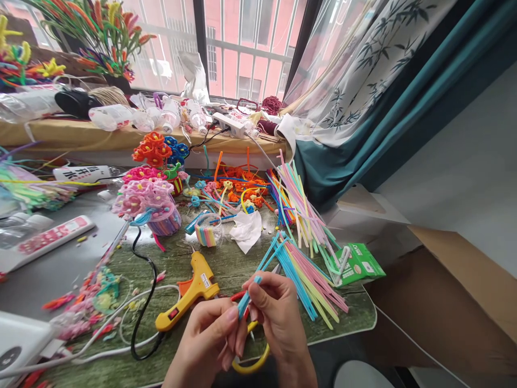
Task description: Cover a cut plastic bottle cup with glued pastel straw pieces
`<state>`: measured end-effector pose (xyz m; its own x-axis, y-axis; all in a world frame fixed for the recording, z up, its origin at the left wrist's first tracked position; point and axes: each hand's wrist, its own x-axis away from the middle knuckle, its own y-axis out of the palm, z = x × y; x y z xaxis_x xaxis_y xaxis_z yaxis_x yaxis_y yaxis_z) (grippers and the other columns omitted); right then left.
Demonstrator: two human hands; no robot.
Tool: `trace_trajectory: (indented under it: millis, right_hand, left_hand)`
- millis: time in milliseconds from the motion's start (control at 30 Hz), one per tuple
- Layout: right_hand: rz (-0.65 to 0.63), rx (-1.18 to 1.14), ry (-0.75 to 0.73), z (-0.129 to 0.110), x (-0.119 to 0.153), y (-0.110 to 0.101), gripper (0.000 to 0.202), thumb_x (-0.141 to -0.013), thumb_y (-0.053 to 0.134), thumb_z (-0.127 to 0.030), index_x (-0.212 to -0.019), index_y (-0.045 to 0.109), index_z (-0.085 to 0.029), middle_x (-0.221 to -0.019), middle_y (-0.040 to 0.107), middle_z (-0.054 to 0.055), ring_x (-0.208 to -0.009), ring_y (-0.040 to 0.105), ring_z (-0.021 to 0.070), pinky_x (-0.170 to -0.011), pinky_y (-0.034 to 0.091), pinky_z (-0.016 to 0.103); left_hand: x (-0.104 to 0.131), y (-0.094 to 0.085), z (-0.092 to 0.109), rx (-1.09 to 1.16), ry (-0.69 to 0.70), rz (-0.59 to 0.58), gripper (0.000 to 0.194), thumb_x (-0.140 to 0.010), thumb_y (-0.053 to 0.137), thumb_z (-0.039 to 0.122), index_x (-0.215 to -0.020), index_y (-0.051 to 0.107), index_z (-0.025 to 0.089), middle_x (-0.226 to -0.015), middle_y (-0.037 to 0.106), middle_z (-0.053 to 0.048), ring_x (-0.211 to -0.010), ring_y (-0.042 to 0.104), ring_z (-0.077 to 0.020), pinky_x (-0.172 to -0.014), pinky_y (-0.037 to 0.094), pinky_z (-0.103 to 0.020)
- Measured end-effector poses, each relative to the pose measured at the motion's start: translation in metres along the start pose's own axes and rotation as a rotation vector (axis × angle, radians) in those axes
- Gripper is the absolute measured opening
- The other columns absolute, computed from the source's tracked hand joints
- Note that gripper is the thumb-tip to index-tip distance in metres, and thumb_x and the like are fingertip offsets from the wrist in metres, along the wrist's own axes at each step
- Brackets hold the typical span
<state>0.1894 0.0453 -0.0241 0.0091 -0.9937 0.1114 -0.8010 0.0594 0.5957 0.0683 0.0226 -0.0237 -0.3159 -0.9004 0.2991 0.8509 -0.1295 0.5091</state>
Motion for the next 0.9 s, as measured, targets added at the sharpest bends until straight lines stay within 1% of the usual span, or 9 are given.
trace_trajectory:
  millis: [167,267,333,433,533,600,667,767,900]
  right_hand:
    - [0.058,-0.009,-0.009,0.001,0.000,-0.002,0.024,-0.064,0.088,-0.035,-0.063,0.074,-0.015,-0.051,0.064,0.000,-0.036,0.050,0.0052,-0.035,0.038,0.013]
    - [0.109,0.001,-0.044,0.000,0.000,-0.003,0.023,-0.066,0.087,-0.035,-0.064,0.075,-0.015,-0.047,0.061,-0.001,-0.036,0.051,0.0057,-0.035,0.039,0.012]
    - [0.158,-0.018,-0.060,-0.001,0.001,-0.002,0.024,-0.065,0.087,-0.036,-0.065,0.075,-0.015,-0.046,0.061,-0.001,-0.036,0.051,0.0056,-0.035,0.040,0.012]
    - [0.236,-0.046,-0.060,0.000,0.004,0.001,0.025,-0.063,0.088,-0.035,-0.064,0.074,-0.015,-0.044,0.060,-0.002,-0.035,0.051,0.0059,-0.035,0.040,0.013]
    - [0.265,-0.043,-0.035,0.002,0.006,0.006,0.026,-0.063,0.088,-0.033,-0.061,0.071,-0.015,-0.046,0.061,-0.002,-0.036,0.052,0.0060,-0.036,0.041,0.014]
    - [0.256,-0.028,-0.022,0.004,0.007,0.008,0.027,-0.064,0.088,-0.034,-0.060,0.070,-0.014,-0.046,0.061,-0.002,-0.036,0.051,0.0059,-0.035,0.040,0.014]
    - [0.250,-0.012,-0.018,0.004,0.007,0.010,0.028,-0.065,0.087,-0.036,-0.060,0.070,-0.014,-0.045,0.059,-0.002,-0.034,0.050,0.0056,-0.034,0.038,0.014]
    - [0.257,0.008,-0.019,0.004,0.007,0.010,0.029,-0.065,0.087,-0.036,-0.060,0.070,-0.014,-0.044,0.058,-0.003,-0.034,0.048,0.0055,-0.033,0.037,0.014]
    - [0.280,0.020,-0.019,0.003,0.006,0.010,0.030,-0.063,0.087,-0.037,-0.060,0.069,-0.013,-0.046,0.060,-0.002,-0.035,0.049,0.0051,-0.034,0.037,0.014]
  left_hand:
    - [-0.003,0.000,-0.002,0.064,-0.018,-0.006,0.050,-0.074,0.073,0.052,-0.053,0.049,0.013,-0.047,0.055,0.002,-0.033,0.032,-0.0004,-0.037,0.018,-0.015]
    - [-0.003,0.004,-0.003,-0.005,0.035,0.085,0.046,-0.078,0.069,0.055,-0.064,0.052,0.015,-0.048,0.058,0.003,-0.032,0.035,-0.0014,-0.036,0.023,-0.014]
    - [-0.001,0.007,-0.003,-0.146,0.174,0.205,0.035,-0.082,0.066,0.052,-0.083,0.057,0.018,-0.055,0.062,0.003,-0.037,0.044,-0.0048,-0.039,0.032,-0.015]
    - [0.002,0.006,-0.003,-0.568,0.557,0.391,0.028,-0.084,0.068,0.038,-0.107,0.060,0.024,-0.074,0.069,0.002,-0.056,0.061,-0.0110,-0.054,0.050,-0.019]
    - [0.006,-0.001,-0.005,-1.120,0.942,0.488,0.023,-0.085,0.069,0.024,-0.108,0.066,0.024,-0.085,0.072,0.000,-0.070,0.068,-0.0126,-0.074,0.054,-0.021]
    - [0.007,-0.004,-0.006,-1.360,1.104,0.510,0.022,-0.087,0.067,0.018,-0.109,0.067,0.020,-0.089,0.074,-0.002,-0.075,0.070,-0.0133,-0.081,0.053,-0.021]
    - [0.007,-0.005,-0.005,-1.472,1.210,0.523,0.020,-0.087,0.066,0.014,-0.108,0.068,0.015,-0.092,0.075,-0.006,-0.078,0.071,-0.0139,-0.084,0.052,-0.020]
    - [0.004,-0.004,-0.004,-1.544,1.313,0.507,0.017,-0.087,0.066,0.010,-0.104,0.069,0.008,-0.087,0.076,-0.008,-0.074,0.072,-0.0142,-0.084,0.052,-0.021]
    - [0.001,-0.005,-0.006,-1.599,1.331,0.442,0.017,-0.089,0.062,0.007,-0.105,0.068,0.004,-0.088,0.077,-0.012,-0.078,0.073,-0.0163,-0.084,0.053,-0.023]
